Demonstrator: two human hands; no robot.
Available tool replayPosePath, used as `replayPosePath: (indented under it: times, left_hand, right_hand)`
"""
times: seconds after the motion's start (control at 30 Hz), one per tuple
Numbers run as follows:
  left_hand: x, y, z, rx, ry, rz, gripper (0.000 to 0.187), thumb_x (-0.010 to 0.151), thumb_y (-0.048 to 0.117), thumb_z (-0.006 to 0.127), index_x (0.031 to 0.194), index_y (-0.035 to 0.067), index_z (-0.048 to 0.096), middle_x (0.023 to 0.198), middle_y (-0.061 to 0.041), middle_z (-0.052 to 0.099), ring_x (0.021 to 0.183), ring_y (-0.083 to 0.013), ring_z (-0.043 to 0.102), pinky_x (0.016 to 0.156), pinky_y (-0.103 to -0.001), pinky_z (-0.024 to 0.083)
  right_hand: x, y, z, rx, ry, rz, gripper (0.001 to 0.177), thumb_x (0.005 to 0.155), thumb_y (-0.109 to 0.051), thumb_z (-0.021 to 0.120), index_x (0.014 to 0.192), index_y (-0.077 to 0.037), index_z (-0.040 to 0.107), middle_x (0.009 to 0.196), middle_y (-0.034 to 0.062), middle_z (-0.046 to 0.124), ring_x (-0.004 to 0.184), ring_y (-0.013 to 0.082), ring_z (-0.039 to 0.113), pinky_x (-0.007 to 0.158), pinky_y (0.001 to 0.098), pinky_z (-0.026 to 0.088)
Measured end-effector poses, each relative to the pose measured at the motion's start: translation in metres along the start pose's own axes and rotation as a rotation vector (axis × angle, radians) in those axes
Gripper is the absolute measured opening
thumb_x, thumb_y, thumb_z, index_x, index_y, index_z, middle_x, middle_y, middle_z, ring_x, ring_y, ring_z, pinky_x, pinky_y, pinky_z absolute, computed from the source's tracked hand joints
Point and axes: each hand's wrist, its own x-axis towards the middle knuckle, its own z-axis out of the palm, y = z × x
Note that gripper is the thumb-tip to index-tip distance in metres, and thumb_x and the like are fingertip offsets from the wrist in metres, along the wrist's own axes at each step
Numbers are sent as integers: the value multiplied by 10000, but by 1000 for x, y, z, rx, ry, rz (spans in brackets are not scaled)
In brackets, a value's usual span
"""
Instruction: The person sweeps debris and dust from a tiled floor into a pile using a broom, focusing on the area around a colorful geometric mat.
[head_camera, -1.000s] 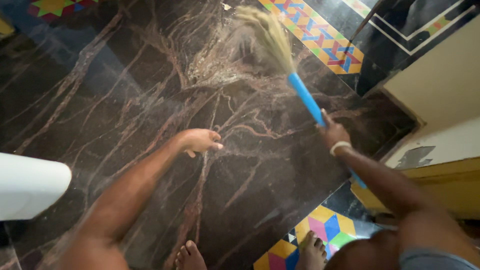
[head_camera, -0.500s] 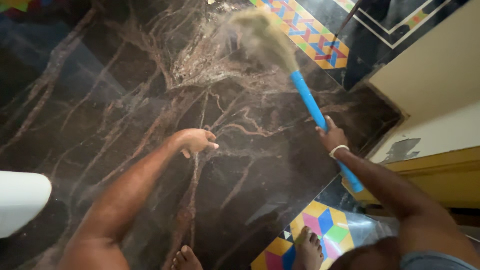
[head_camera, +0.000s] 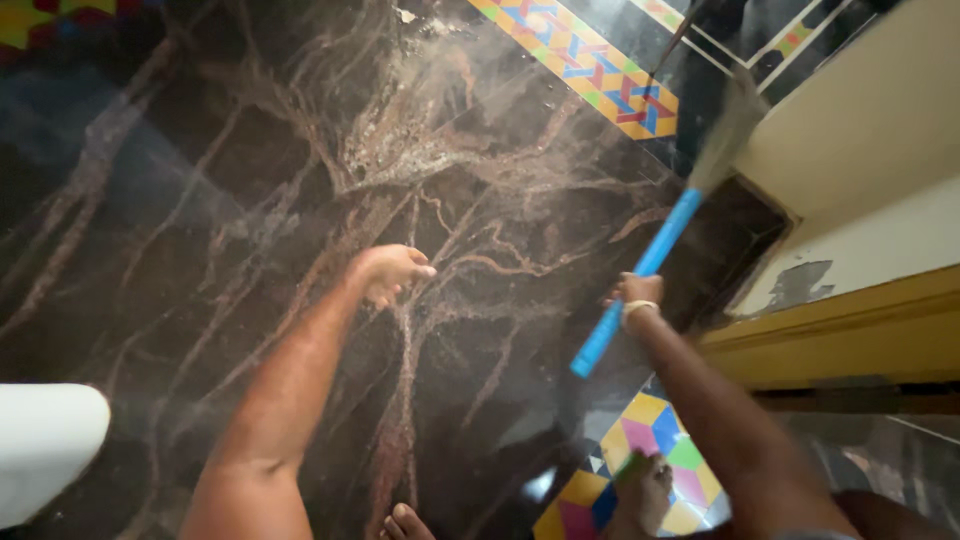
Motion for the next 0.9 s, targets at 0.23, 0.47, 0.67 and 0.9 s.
replayPosePath:
  times: [0.23, 0.47, 0.67, 0.9]
  left_hand:
    - [-18, -38, -25, -107, -84, -134, 618, 946, 523, 605, 1500, 285, 472, 1233, -181, 727, 750, -229, 566, 787, -624, 559]
    - [-52, -20, 10, -360, -35, -74, 678, 960, 582, 545, 1551, 264, 448, 1507, -185, 511, 1333, -430, 581, 984, -682, 505]
    - [-49, 62, 85, -474, -42, 182, 676, 905, 557, 578, 1489, 230, 490, 1283, -64, 647, 1042, -260, 673, 826, -506, 553]
    - [-39, 117, 124, -354, 129, 493, 417, 982, 333, 629, 1305, 72, 677, 767, -10, 564, 594, -114, 484, 516, -292, 398]
  right_hand:
    - [-39, -1, 119, -123, -144, -200, 311, 798, -153, 681, 1032, 0, 546, 798, 128, 634, 664, 254, 636, 602, 438, 526]
    - [-80, -70, 172, 385, -264, -186, 394, 879, -133, 725, 1220, -9, 569, 748, 67, 595, 506, 152, 569, 443, 342, 480]
    - [-58, -59, 171, 163, 245, -399, 763, 769, -60, 692, 1418, 67, 311, 1066, 253, 537, 855, 317, 592, 764, 408, 478]
    - [15, -63, 137, -85, 46, -127, 778, 827, -130, 591, 1535, 84, 350, 1377, 340, 616, 1277, 429, 633, 1128, 417, 468]
